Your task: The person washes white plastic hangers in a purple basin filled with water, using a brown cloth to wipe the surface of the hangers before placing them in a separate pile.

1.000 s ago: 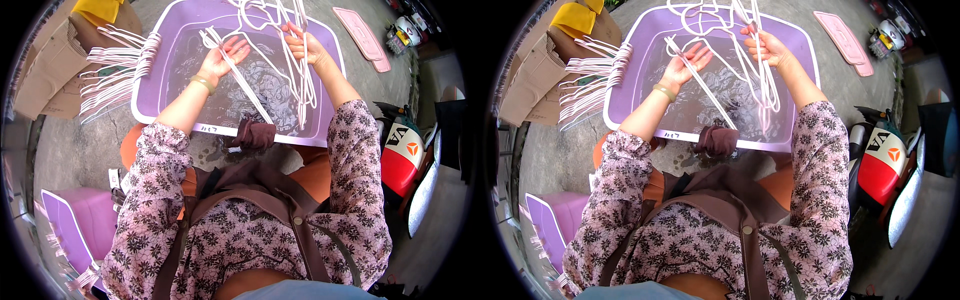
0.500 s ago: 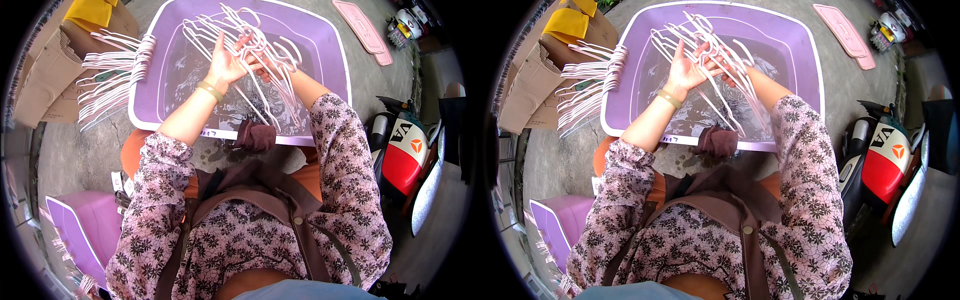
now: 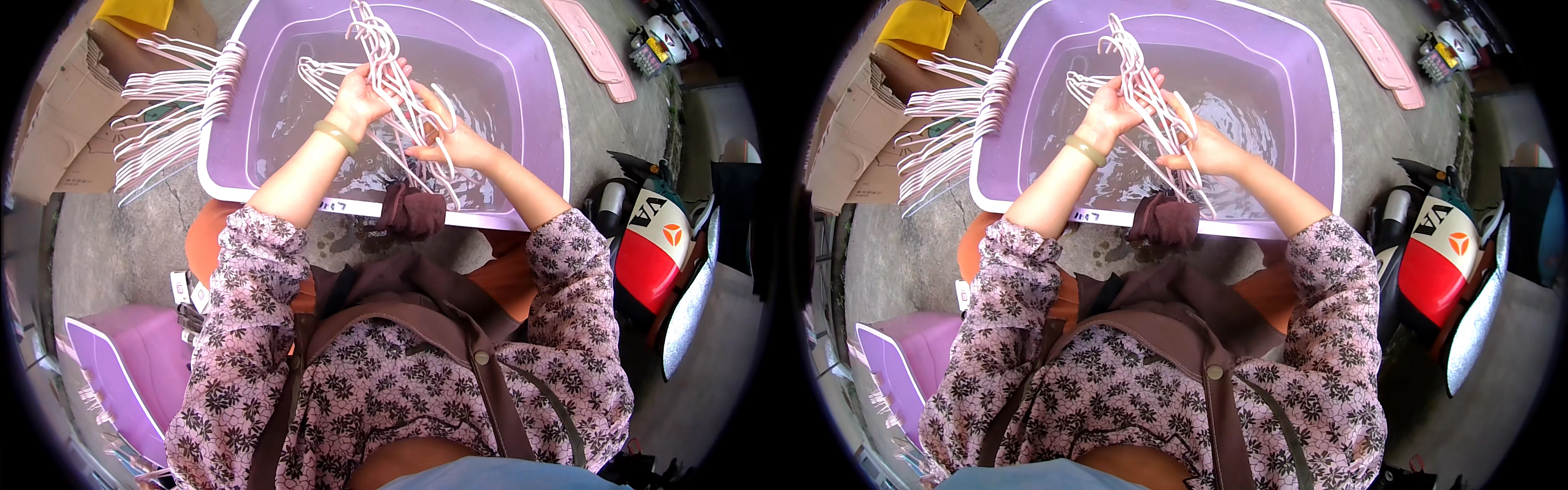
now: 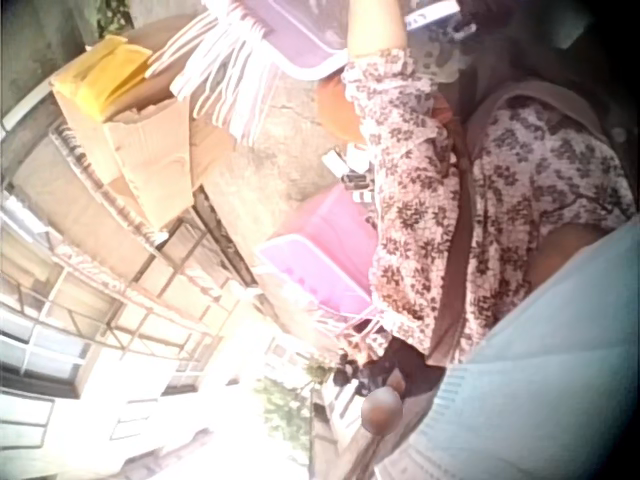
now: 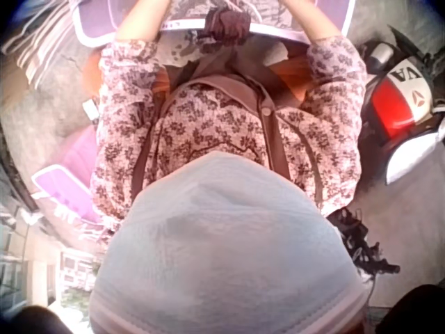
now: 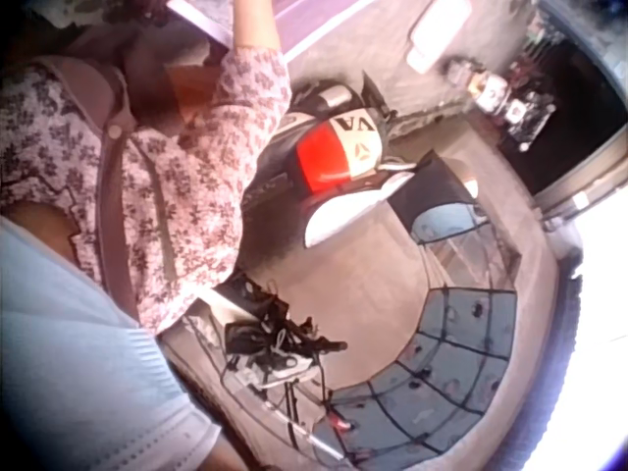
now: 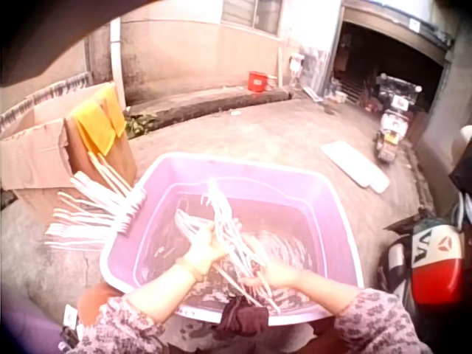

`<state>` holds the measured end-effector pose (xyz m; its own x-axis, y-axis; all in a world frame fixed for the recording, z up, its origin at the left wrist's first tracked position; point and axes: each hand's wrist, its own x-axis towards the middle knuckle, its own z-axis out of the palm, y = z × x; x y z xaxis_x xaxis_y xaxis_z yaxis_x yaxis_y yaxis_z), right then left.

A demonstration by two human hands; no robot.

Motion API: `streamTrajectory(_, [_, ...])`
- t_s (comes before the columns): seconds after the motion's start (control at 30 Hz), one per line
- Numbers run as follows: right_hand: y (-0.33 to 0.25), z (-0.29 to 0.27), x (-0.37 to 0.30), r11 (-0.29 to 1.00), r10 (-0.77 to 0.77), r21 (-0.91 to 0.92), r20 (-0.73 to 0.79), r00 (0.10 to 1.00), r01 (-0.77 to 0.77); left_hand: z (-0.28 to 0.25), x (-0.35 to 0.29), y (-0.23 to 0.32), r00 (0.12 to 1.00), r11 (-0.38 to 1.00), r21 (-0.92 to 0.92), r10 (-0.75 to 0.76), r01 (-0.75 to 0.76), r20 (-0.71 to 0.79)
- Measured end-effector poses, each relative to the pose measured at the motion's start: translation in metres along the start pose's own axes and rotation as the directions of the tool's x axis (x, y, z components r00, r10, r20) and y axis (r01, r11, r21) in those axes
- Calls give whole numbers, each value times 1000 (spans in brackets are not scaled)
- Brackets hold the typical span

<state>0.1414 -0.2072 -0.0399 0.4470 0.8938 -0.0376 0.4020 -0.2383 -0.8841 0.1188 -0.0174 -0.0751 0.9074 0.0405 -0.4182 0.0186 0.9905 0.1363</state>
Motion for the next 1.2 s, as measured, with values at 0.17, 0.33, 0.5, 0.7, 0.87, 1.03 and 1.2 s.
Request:
streamTrajectory(0.17, [-16, 1, 9, 924, 103, -334, -249, 963, -185, 4, -4, 3, 997, 995, -68, -71, 72, 19])
streamTrajectory(0.33, [5, -12, 15, 995, -14, -94, -345, 939, -20, 1, -6, 4, 1000, 998, 64, 18, -16, -25])
streamTrajectory(0.5, [13, -22, 4, 979, 94, 195, -209, 974, -52, 0, -7, 3, 998, 997, 81, 10, -5, -62])
streamTrajectory(0.7, [2, -40, -29, 984, -63, 146, -261, 963, 104, -4, -6, 37, 956, 986, -144, 44, -88, -288])
streamTrajectory(0.87, [10, -44, -64, 983, -150, -122, -94, 984, 139, -21, -3, 61, 966, 977, -211, -29, -27, -256])
streamTrajectory(1.03, [45, -28, -82, 937, 148, 347, -282, 948, -43, -12, -9, 43, 924, 988, -72, 99, -135, -369])
streamTrajectory(1.2, [47, -41, -78, 868, 170, 487, -471, 865, 94, -19, -7, 53, 936, 973, -135, 133, -185, -326])
